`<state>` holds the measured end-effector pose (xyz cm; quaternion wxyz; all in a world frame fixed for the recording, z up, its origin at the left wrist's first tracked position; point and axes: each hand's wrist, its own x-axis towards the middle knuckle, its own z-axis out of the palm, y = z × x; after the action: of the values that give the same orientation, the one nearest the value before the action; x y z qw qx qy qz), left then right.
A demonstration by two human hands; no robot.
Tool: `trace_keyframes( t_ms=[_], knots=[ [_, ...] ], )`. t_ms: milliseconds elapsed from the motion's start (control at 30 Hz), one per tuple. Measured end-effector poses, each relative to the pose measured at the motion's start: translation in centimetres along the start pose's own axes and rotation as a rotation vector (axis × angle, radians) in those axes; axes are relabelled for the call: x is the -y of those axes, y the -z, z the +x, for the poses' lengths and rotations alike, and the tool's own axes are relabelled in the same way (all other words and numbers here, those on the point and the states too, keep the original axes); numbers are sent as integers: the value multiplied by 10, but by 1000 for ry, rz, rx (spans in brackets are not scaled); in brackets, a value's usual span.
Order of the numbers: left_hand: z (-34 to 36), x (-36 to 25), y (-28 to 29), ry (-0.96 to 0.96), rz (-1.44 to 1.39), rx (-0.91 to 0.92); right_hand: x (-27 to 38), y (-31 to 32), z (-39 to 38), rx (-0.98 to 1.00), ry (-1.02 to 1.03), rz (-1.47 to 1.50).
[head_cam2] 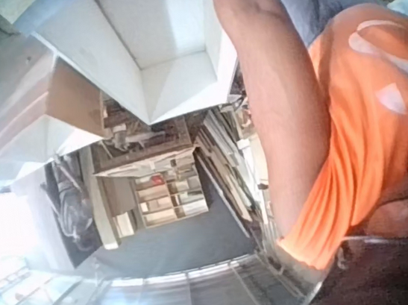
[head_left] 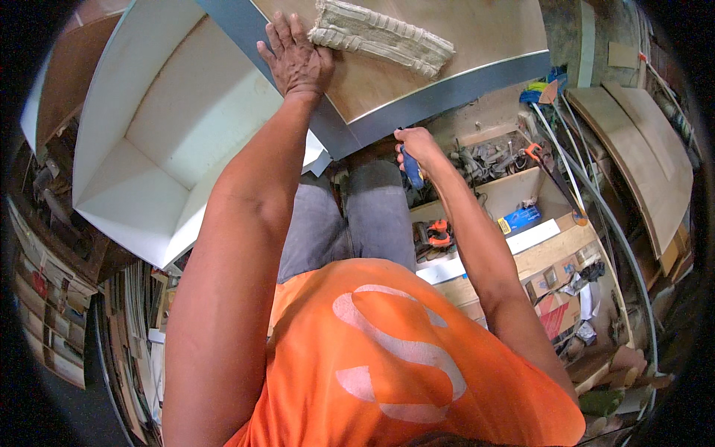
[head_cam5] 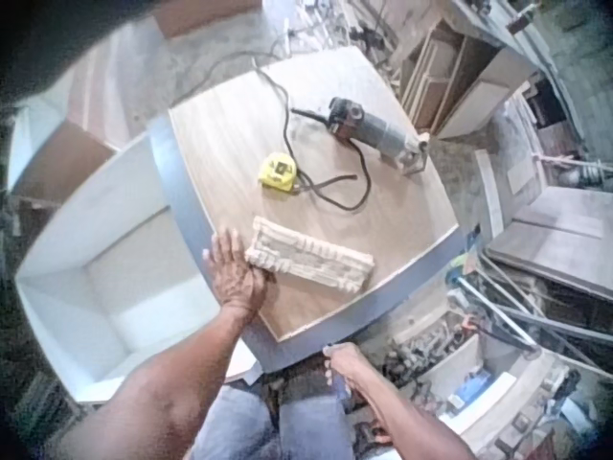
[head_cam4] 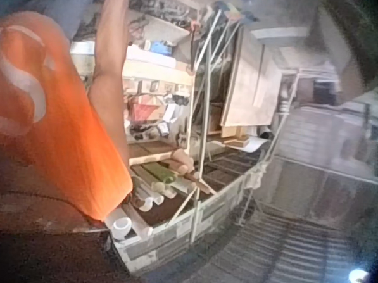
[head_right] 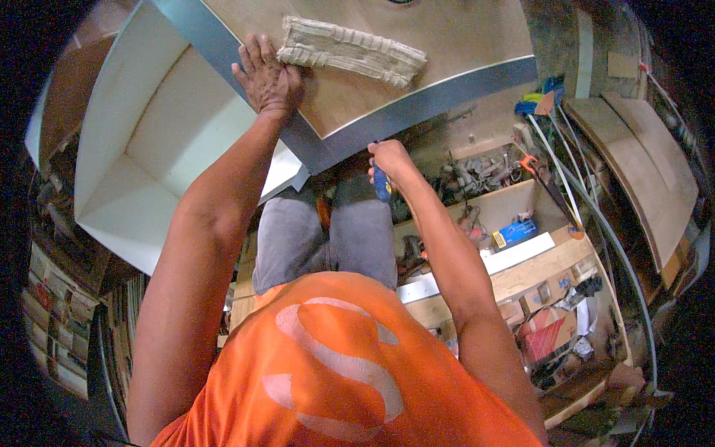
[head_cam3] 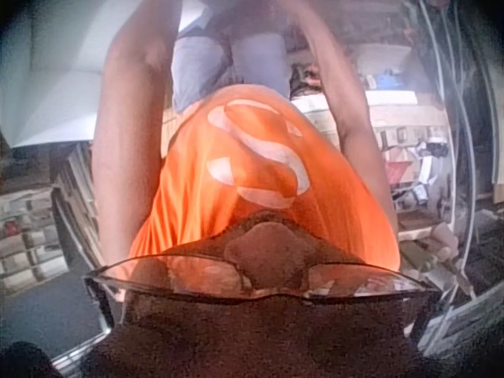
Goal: The person uses a power sander on the edges of a white cabinet, then switches to a hand file and sanding block to smooth the edges. They wipe the surface with a cloth and apply a liquid from a bottle to the edges.
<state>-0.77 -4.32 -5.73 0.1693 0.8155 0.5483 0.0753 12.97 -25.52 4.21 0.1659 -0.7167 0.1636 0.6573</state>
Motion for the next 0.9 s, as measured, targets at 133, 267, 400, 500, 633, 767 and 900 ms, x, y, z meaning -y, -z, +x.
trace_keyframes(
  t_ms=[133,267,400,500,633,767,900],
  knots=[
    [0,3,0,-13,22,-33,2,13,-17,10,-13,70],
    [2,1,2,-31,62,2,-1,13,-2,10,-30,156],
    [1,3,1,-27,36,-10,-5,14,-3,13,-27,172],
    [3,-1,2,-25,57,-6,-8,18,11,57,-26,224],
    [1,4,2,-14,44,1,-8,9,17,-14,-21,161],
    [-2,4,0,-10,41,-4,-2,10,-10,52,-16,184],
    [3,-3,4,-8,24,-3,-4,-3,7,19,-37,94]
  ],
)
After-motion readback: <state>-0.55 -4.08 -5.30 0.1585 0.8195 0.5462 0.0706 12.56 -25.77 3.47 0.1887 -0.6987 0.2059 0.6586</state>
